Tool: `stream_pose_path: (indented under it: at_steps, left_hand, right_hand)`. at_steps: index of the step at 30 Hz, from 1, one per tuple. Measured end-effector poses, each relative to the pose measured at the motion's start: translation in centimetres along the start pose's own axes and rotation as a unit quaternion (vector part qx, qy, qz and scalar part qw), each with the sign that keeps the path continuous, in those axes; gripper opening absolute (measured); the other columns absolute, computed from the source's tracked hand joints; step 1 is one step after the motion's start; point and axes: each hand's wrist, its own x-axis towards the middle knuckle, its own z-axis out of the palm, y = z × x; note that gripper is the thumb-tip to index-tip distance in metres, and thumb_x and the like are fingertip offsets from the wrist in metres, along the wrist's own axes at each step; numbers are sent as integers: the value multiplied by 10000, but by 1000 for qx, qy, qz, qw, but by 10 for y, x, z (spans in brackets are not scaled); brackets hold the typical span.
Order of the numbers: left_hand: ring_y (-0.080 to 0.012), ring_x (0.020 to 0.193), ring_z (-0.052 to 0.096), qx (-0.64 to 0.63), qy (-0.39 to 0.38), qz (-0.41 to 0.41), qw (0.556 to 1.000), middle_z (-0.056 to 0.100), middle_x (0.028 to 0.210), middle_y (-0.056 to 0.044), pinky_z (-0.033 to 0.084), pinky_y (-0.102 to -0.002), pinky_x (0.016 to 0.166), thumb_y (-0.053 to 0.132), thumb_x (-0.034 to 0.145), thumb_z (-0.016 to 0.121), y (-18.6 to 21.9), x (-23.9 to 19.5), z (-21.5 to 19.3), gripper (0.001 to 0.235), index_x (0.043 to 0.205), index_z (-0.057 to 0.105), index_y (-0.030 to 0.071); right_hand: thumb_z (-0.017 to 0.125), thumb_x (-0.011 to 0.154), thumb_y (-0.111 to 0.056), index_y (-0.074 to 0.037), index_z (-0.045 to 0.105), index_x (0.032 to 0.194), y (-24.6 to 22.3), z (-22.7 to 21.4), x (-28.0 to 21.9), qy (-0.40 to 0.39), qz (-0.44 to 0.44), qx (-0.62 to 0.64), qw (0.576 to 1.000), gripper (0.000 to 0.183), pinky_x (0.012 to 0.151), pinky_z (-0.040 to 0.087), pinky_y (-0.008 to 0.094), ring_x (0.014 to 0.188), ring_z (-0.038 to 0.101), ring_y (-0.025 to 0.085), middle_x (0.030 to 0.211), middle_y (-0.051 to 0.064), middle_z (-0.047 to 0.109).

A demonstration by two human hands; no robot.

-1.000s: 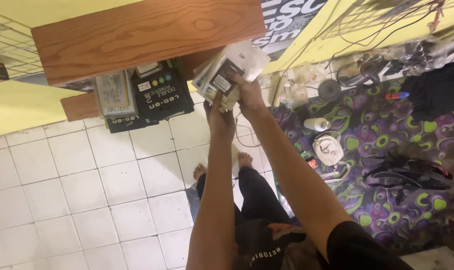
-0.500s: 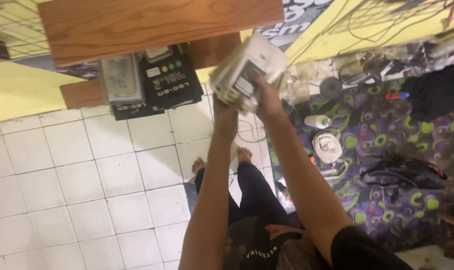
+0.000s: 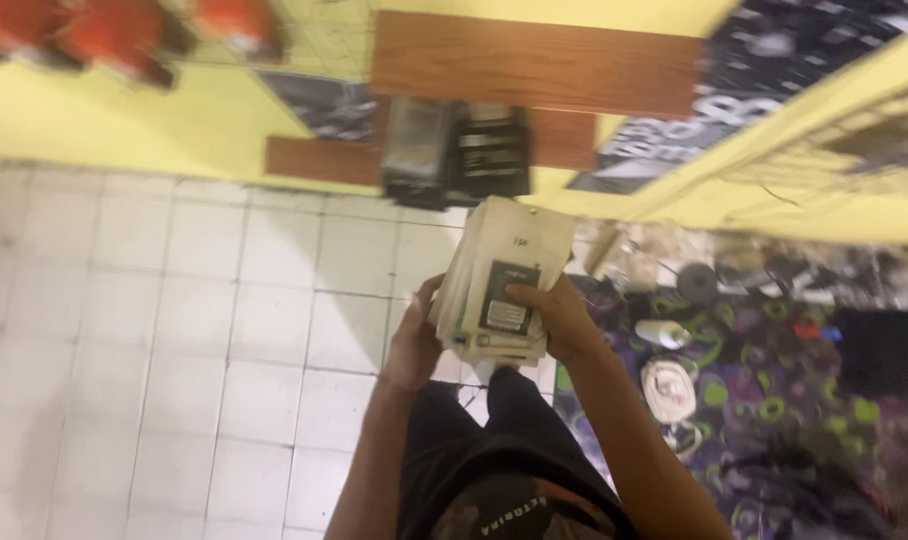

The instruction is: The person picks up small packaged electronic items from a shelf, wipes them with a cloth, and hangs them on a wall grid. The person repeats this process for several items, moving between a plastic chair and the wall display.

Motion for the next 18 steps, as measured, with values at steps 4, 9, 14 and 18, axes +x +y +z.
stream_pose_path:
  at_steps: [4,9,14,18]
  left_hand:
    - [-256,1347,519,107,54,56,991,537,1452,-161,436,-393,1113,486,1052,437,50,-53,-39,692,1552,352,16]
    - [-235,1301,546,211,212,148,943,580,1395,-150,456,-379,1074,264,975,631,112,-136,-80,674,1531,333,26]
    - [-239,1114,647,114,301,190,927,651,1236,-176,554,-368,929,242,965,631,174,-227,-148,570,1432,398,11]
    - [-227,1082,639,72,383,251,886,644,1210,-175,547,-362,903,258,999,585,211,-282,-191,503,1409,428,13]
  right_hand:
    - [698,851,-22,69,621,1226,26,89,2,-116,17,-123,986,394,745,611,370,875,731,249,1024,154,728]
    - [721,841,-43,40,571,1305,64,229,12,-243,-20,-188,952,494,843,603,340,1005,719,209,1131,125,717]
    - [727,848,-52,42,541,1343,130,364,7,-309,28,-232,922,537,867,593,371,1036,708,235,1166,145,704]
    - [722,853,-72,22,546,1367,172,458,0,-378,52,-259,887,552,961,556,345,1126,676,207,1216,122,695]
